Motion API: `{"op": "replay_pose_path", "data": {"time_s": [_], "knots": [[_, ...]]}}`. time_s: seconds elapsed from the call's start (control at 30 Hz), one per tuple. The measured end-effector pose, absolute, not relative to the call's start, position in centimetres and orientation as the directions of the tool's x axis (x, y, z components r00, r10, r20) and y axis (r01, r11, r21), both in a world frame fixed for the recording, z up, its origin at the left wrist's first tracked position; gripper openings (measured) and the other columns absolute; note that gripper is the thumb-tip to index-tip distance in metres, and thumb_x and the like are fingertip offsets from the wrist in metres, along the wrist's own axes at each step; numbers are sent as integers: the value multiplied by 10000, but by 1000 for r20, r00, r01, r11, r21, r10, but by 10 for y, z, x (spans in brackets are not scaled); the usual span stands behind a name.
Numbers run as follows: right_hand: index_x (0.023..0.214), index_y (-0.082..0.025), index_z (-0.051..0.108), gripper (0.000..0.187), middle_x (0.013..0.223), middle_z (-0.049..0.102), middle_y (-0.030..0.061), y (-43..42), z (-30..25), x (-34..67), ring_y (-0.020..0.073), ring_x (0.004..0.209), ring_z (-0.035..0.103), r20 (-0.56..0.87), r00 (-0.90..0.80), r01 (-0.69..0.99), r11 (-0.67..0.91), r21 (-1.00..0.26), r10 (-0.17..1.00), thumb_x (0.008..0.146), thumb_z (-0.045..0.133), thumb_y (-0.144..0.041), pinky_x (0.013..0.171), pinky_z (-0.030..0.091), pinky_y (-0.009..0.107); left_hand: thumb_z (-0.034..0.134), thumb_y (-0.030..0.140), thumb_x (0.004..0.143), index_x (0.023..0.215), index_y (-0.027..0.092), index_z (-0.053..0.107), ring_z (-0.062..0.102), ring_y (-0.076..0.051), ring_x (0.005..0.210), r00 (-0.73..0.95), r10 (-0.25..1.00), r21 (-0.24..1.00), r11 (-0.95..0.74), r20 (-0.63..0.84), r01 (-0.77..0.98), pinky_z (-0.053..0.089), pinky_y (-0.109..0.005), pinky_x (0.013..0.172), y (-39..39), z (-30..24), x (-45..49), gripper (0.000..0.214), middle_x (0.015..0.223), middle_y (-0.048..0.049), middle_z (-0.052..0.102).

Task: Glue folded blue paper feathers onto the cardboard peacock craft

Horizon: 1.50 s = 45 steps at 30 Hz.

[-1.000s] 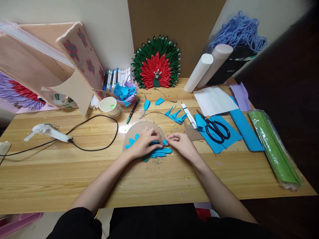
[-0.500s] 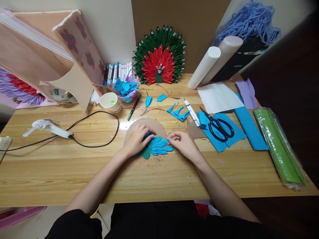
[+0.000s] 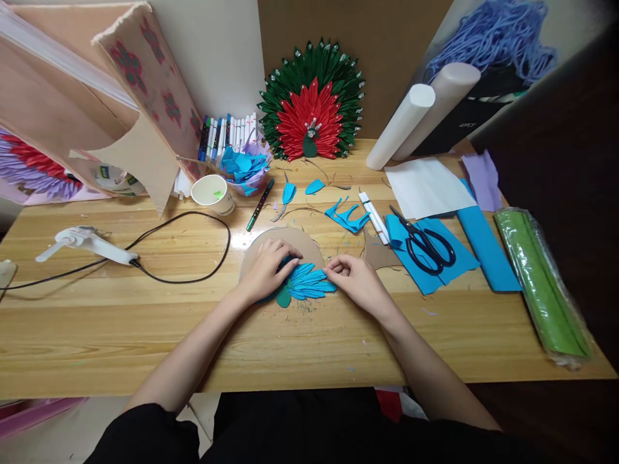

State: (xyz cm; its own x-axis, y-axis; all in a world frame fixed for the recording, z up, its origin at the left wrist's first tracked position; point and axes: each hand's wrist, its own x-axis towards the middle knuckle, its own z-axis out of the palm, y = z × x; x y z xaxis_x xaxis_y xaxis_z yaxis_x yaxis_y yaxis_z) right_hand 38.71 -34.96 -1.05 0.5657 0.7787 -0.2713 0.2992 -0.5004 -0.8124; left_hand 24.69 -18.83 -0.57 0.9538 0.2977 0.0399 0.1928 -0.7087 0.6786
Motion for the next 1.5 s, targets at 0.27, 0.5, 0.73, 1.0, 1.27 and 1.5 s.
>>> {"op": "replay_pose_path", "data": {"time_s": [0.27,0.5,0.73,1.0,1.27,1.5], "knots": [[689,-192,632,150,675,654,22,-349,-9,385,157,617,574,-233,582,350,-499,-793,779,731,573,-324,534,394,240,408,340,903,968,205,593,486,-200,936,954,297,671,-714,29,202,370,-360,859,-188,-6,247,238,969,-50,590],[702,-188,643,148,682,653,24,-347,-10,384,154,622,562,-242,589,335,-505,-795,771,727,573,-315,543,386,242,402,340,907,969,206,591,482,-195,937,957,288,664,-723,37,192,364,-350,860,-188,-7,246,240,967,-43,588],[730,-187,661,155,683,653,19,-343,-9,386,145,611,540,-241,565,363,-500,-786,789,727,582,-321,535,360,237,407,324,906,973,204,586,484,-193,945,961,273,665,-725,39,179,359,-349,868,-187,-8,246,226,982,-43,589],[719,-184,655,128,663,646,9,-342,-8,388,129,575,516,-219,554,399,-486,-778,804,723,599,-299,512,340,226,410,327,903,996,197,590,483,-197,949,966,254,650,-741,38,169,363,-353,865,-186,-8,247,241,989,-52,581],[771,-179,643,139,679,640,5,-344,-8,393,125,582,517,-213,553,352,-458,-817,805,729,616,-309,541,382,231,413,327,903,1088,225,596,448,-211,995,985,155,549,-831,72,91,329,-383,888,-196,8,237,280,1096,-64,566],[769,-179,645,114,669,631,7,-343,-13,393,128,583,509,-187,530,366,-423,-829,827,735,604,-280,540,390,235,395,310,914,1134,235,585,429,-214,1041,999,-3,533,-845,51,-30,317,-372,903,-209,10,231,300,1139,-31,596]]}}
